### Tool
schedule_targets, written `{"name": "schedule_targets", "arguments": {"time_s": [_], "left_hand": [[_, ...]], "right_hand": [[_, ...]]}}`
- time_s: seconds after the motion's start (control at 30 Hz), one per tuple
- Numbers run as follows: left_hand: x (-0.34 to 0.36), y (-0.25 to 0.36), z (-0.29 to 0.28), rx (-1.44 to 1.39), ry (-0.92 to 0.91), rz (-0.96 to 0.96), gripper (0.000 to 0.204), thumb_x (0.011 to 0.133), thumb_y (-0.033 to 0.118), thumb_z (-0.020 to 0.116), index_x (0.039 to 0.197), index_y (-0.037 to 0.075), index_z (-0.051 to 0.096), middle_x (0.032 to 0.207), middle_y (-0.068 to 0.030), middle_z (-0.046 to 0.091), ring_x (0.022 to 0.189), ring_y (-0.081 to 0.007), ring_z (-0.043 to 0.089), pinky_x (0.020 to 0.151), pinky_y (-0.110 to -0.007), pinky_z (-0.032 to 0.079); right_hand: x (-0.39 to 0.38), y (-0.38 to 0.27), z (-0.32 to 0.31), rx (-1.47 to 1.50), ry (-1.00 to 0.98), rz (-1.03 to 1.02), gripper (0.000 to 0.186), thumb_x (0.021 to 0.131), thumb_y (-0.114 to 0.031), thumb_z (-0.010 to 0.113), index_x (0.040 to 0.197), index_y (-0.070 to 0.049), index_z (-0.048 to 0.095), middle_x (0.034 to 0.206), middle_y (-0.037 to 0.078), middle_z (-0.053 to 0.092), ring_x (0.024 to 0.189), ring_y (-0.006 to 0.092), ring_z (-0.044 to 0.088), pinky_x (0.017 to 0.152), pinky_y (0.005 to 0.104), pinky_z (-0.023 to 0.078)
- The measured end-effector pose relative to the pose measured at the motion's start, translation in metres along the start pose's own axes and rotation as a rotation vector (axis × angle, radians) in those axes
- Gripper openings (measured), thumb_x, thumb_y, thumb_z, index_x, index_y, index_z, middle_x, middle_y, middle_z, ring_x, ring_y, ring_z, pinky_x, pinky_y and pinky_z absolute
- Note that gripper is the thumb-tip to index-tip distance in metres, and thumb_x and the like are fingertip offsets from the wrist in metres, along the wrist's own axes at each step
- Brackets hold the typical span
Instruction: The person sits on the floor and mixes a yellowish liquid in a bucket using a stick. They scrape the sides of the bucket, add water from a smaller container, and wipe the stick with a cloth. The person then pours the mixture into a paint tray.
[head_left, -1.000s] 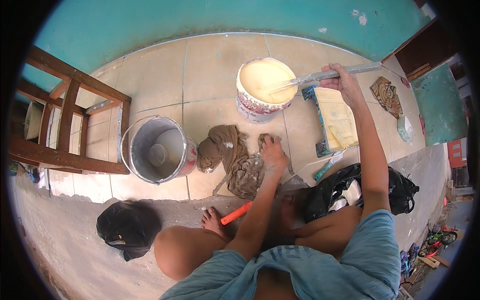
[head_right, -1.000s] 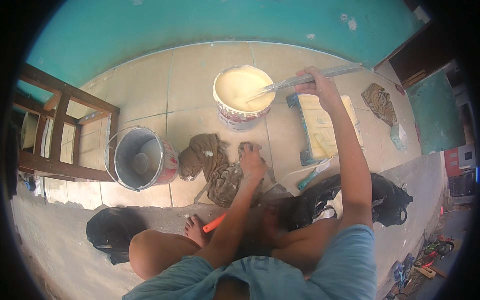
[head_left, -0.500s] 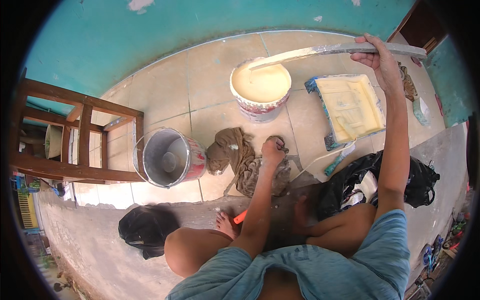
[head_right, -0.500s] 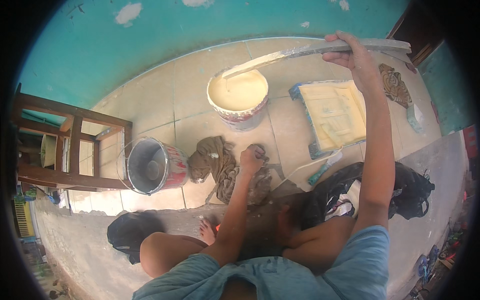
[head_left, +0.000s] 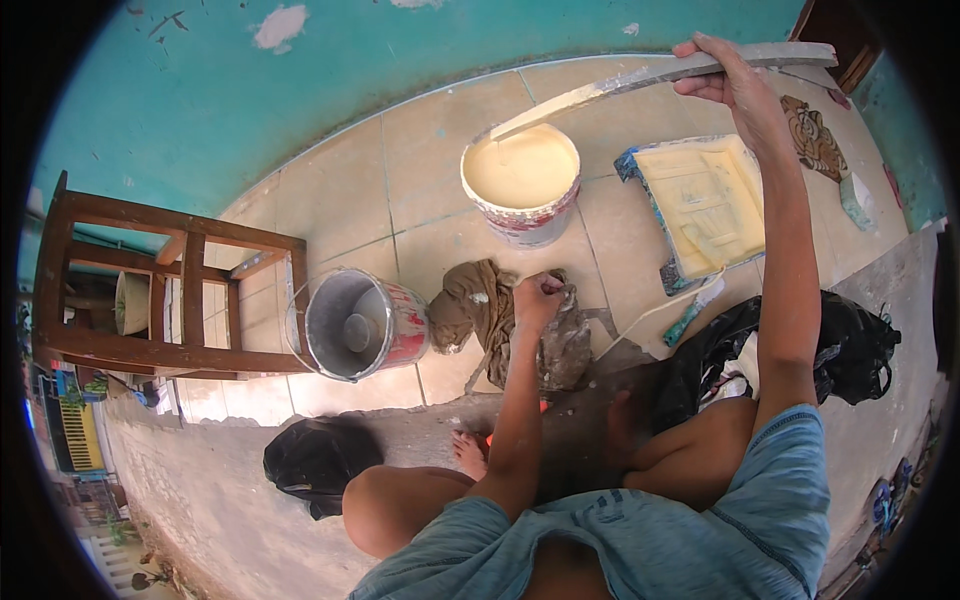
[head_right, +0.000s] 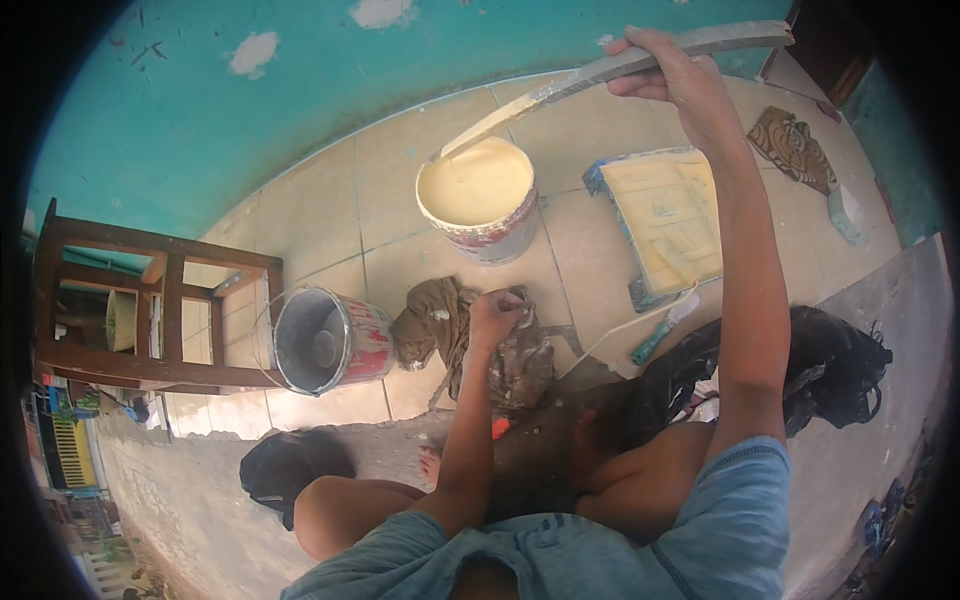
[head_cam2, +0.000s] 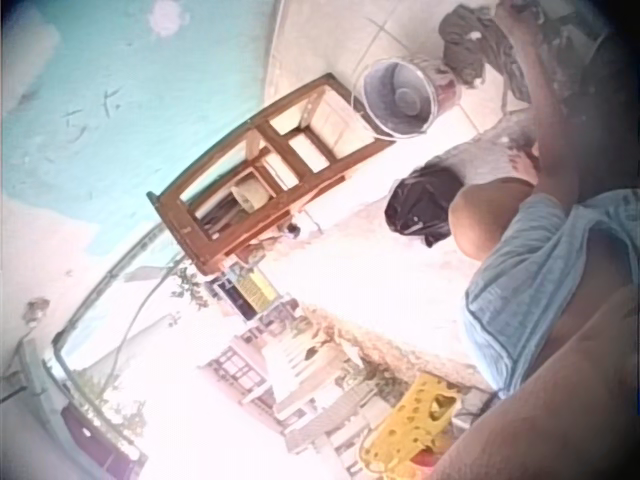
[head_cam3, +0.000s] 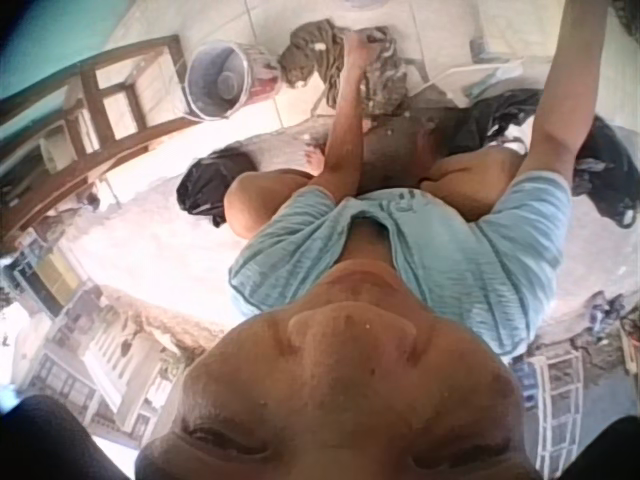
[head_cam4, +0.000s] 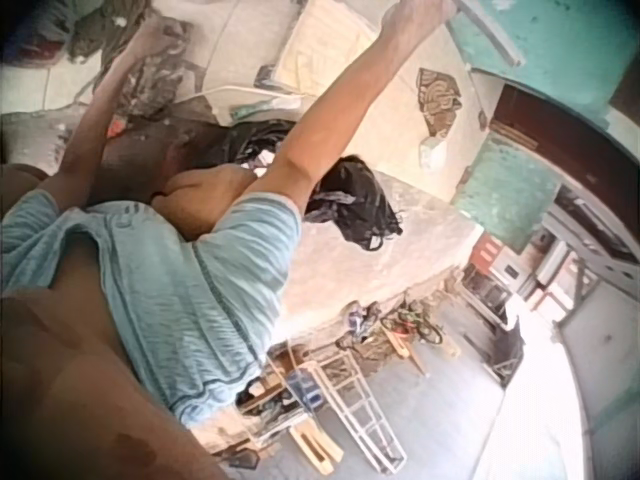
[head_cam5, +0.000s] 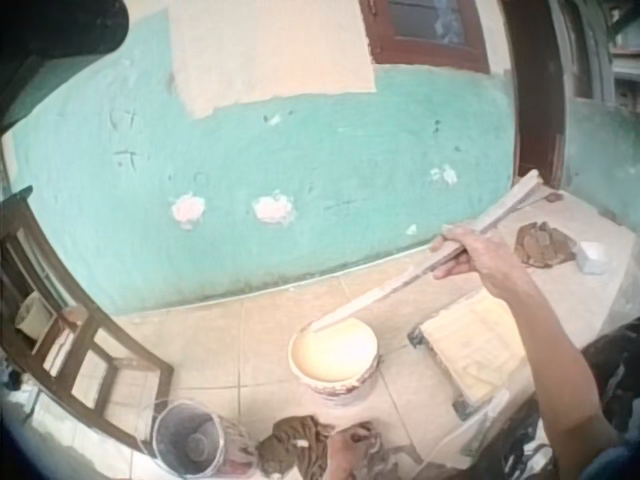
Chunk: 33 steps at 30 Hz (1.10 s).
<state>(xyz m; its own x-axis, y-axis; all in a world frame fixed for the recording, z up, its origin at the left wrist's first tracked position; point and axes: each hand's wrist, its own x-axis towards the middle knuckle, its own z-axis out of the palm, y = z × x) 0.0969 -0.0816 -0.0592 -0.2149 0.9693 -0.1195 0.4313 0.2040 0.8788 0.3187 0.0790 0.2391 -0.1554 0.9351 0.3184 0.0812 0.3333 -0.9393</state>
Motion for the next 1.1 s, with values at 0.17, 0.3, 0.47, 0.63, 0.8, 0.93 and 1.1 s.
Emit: {"name": "schedule_targets", "arguments": {"time_s": [0.17, 0.3, 0.47, 0.63, 0.8, 0.93, 1.1], "left_hand": [[-0.006, -0.005, -0.002, -0.039, 0.003, -0.043, 0.016, 0.064, 0.007, 0.069, 0.079, 0.004, 0.066, 0.067, -0.0079, 0.063, 0.062, -0.0159, 0.060, 0.062, -0.028, 0.048], [-0.004, -0.009, -0.002, -0.047, -0.005, -0.059, 0.016, 0.065, 0.010, 0.069, 0.080, 0.004, 0.065, 0.068, -0.0085, 0.063, 0.062, -0.0169, 0.059, 0.063, -0.028, 0.047], [0.000, -0.003, -0.004, -0.047, 0.020, -0.036, 0.020, 0.068, 0.014, 0.070, 0.081, 0.002, 0.062, 0.068, -0.0095, 0.062, 0.062, -0.0178, 0.059, 0.063, -0.029, 0.047], [-0.001, 0.006, -0.011, -0.046, -0.027, -0.055, 0.020, 0.071, 0.014, 0.071, 0.082, 0.001, 0.059, 0.070, -0.0066, 0.061, 0.064, -0.0126, 0.056, 0.062, -0.025, 0.045], [0.009, 0.016, -0.035, -0.506, 0.026, -0.084, 0.023, 0.083, 0.014, 0.061, 0.102, 0.003, 0.054, 0.083, -0.0016, 0.056, 0.075, -0.0076, 0.051, 0.067, -0.020, 0.042], [0.018, 0.029, -0.068, -0.655, 0.196, -0.210, 0.039, 0.090, 0.026, 0.049, 0.121, 0.003, 0.045, 0.107, -0.0092, 0.052, 0.098, -0.0149, 0.049, 0.084, -0.028, 0.040], [0.035, 0.049, -0.100, -0.684, 0.148, -0.204, 0.057, 0.094, 0.041, 0.030, 0.134, 0.000, 0.029, 0.135, -0.0178, 0.032, 0.126, -0.0279, 0.031, 0.103, -0.041, 0.030]], "right_hand": [[-0.002, 0.000, 0.003, -0.041, -0.001, -0.015, 0.037, 0.086, -0.033, 0.052, 0.097, 0.001, 0.061, 0.096, 0.009, 0.062, 0.071, 0.0175, 0.064, 0.074, 0.0262, 0.053], [0.000, 0.000, 0.004, -0.051, -0.001, 0.009, 0.037, 0.086, -0.034, 0.053, 0.096, 0.000, 0.061, 0.094, 0.009, 0.062, 0.069, 0.0159, 0.064, 0.072, 0.0248, 0.053], [0.001, 0.002, 0.014, -0.077, 0.012, -0.012, 0.037, 0.086, -0.037, 0.053, 0.095, -0.002, 0.062, 0.090, 0.008, 0.063, 0.066, 0.0132, 0.063, 0.069, 0.0230, 0.052], [0.003, 0.019, 0.051, -0.301, -0.130, 0.018, 0.037, 0.087, -0.037, 0.052, 0.090, -0.002, 0.063, 0.084, 0.008, 0.064, 0.057, 0.0131, 0.061, 0.062, 0.0250, 0.052], [0.013, 0.048, 0.092, -0.446, -0.273, 0.014, 0.035, 0.085, -0.036, 0.050, 0.079, -0.004, 0.063, 0.070, 0.008, 0.063, 0.052, 0.0140, 0.060, 0.057, 0.0279, 0.050], [0.021, 0.078, 0.110, -0.562, -0.301, 0.112, 0.043, 0.083, -0.044, 0.050, 0.079, -0.003, 0.062, 0.069, 0.010, 0.063, 0.056, 0.0197, 0.062, 0.063, 0.0330, 0.050], [0.032, 0.129, 0.111, -0.594, -0.217, 0.232, 0.053, 0.083, -0.050, 0.046, 0.100, -0.001, 0.059, 0.089, 0.017, 0.063, 0.088, 0.0296, 0.061, 0.079, 0.0393, 0.046]]}}
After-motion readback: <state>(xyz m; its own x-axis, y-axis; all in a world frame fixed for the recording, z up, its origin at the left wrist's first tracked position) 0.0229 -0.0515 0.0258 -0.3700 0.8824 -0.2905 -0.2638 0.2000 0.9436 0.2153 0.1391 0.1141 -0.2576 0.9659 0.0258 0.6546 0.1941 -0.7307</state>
